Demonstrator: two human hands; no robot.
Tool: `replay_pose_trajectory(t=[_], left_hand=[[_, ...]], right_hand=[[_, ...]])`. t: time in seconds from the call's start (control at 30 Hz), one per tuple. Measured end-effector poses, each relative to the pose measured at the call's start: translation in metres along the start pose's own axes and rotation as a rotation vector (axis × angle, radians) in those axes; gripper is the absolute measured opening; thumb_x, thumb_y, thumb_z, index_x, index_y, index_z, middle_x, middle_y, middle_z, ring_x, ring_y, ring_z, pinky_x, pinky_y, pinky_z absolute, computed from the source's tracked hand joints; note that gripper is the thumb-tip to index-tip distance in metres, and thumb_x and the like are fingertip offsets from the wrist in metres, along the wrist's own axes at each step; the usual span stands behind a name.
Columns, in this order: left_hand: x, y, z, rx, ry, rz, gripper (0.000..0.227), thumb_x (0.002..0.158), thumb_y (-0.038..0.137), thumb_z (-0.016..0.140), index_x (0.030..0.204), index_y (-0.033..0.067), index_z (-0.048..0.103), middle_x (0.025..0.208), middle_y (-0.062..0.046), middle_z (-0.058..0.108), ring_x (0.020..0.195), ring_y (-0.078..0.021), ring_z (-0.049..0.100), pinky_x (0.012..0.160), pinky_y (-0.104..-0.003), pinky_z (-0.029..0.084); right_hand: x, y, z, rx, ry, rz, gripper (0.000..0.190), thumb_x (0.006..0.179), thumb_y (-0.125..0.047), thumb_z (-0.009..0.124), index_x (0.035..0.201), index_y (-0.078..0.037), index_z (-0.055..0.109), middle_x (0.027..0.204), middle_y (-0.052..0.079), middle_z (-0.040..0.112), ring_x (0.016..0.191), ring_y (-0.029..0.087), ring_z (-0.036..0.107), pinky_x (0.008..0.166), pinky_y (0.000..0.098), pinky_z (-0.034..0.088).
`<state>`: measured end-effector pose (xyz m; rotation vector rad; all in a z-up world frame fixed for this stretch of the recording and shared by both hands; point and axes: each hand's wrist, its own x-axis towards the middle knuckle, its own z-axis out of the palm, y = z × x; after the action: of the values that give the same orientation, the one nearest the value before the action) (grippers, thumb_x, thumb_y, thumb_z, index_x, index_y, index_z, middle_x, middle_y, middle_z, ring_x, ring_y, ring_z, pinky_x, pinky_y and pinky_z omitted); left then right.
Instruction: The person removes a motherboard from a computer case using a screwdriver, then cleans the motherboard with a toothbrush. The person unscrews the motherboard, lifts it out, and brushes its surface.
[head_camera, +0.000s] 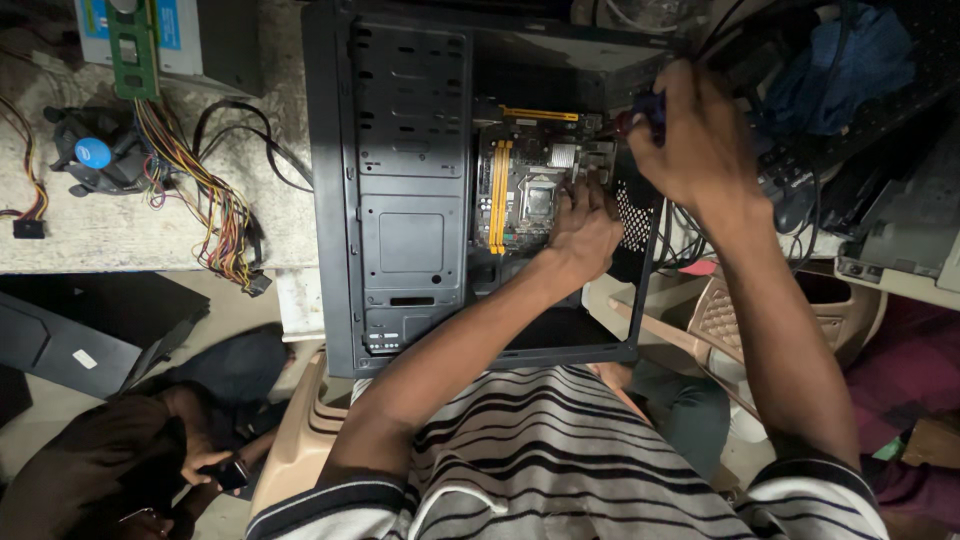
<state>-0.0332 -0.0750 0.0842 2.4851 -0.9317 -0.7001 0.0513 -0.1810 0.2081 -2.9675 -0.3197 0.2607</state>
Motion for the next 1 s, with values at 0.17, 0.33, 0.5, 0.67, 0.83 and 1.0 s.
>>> replay_pose_trajectory(t=[0.17, 0.33, 0.5, 0.67, 0.83, 1.0], left_hand=[[-0.003, 0.002, -0.007, 0.001, -0.012, -0.021, 0.08, 0.081, 0.023, 0.074, 0.137, -0.0245, 0.042, 0.149, -0.048, 0.03, 0.143, -0.0588, 0.029, 0.116, -0.069, 0.026], [-0.002, 0.003, -0.006, -0.02, -0.01, -0.039, 0.088, 0.077, 0.027, 0.077, 0.138, -0.0242, 0.04, 0.149, -0.046, 0.029, 0.142, -0.0579, 0.028, 0.114, -0.069, 0.024], [0.001, 0.004, 0.001, -0.015, 0.042, -0.041, 0.083, 0.076, 0.026, 0.077, 0.136, -0.0214, 0.043, 0.15, -0.046, 0.029, 0.142, -0.0576, 0.029, 0.114, -0.069, 0.026], [-0.002, 0.003, 0.006, -0.013, 0.064, -0.041, 0.089, 0.075, 0.028, 0.079, 0.139, -0.0233, 0.044, 0.151, -0.046, 0.03, 0.143, -0.0561, 0.033, 0.117, -0.066, 0.028], [-0.001, 0.003, -0.001, -0.027, 0.022, -0.047, 0.09, 0.075, 0.028, 0.079, 0.138, -0.0227, 0.041, 0.15, -0.046, 0.027, 0.14, -0.0573, 0.03, 0.113, -0.068, 0.028], [-0.002, 0.0, -0.01, -0.035, -0.069, -0.008, 0.088, 0.079, 0.029, 0.078, 0.139, -0.0225, 0.04, 0.15, -0.049, 0.025, 0.141, -0.0594, 0.027, 0.114, -0.069, 0.026]], right_hand=[[-0.001, 0.004, 0.001, -0.008, 0.031, -0.054, 0.041, 0.092, -0.017, 0.075, 0.121, 0.004, 0.054, 0.11, 0.025, 0.062, 0.098, 0.04, 0.064, 0.082, 0.049, 0.053], [-0.001, 0.006, 0.002, -0.007, 0.041, -0.077, 0.041, 0.093, -0.017, 0.075, 0.121, 0.003, 0.054, 0.111, 0.024, 0.063, 0.102, 0.041, 0.063, 0.088, 0.0507, 0.05], [-0.003, 0.006, 0.002, -0.011, 0.042, -0.068, 0.042, 0.092, -0.017, 0.074, 0.123, 0.004, 0.053, 0.113, 0.025, 0.063, 0.103, 0.041, 0.062, 0.088, 0.052, 0.05], [-0.004, 0.006, 0.001, 0.002, 0.069, -0.089, 0.042, 0.093, -0.016, 0.074, 0.123, 0.003, 0.053, 0.114, 0.024, 0.062, 0.105, 0.041, 0.062, 0.087, 0.0508, 0.051], [-0.003, 0.004, 0.0, 0.011, 0.023, -0.045, 0.04, 0.093, -0.016, 0.074, 0.121, 0.004, 0.053, 0.111, 0.024, 0.061, 0.097, 0.039, 0.063, 0.081, 0.0493, 0.052], [-0.004, 0.004, 0.001, 0.001, 0.055, -0.096, 0.038, 0.093, -0.015, 0.074, 0.119, 0.004, 0.054, 0.11, 0.024, 0.061, 0.099, 0.04, 0.062, 0.081, 0.0489, 0.052]])
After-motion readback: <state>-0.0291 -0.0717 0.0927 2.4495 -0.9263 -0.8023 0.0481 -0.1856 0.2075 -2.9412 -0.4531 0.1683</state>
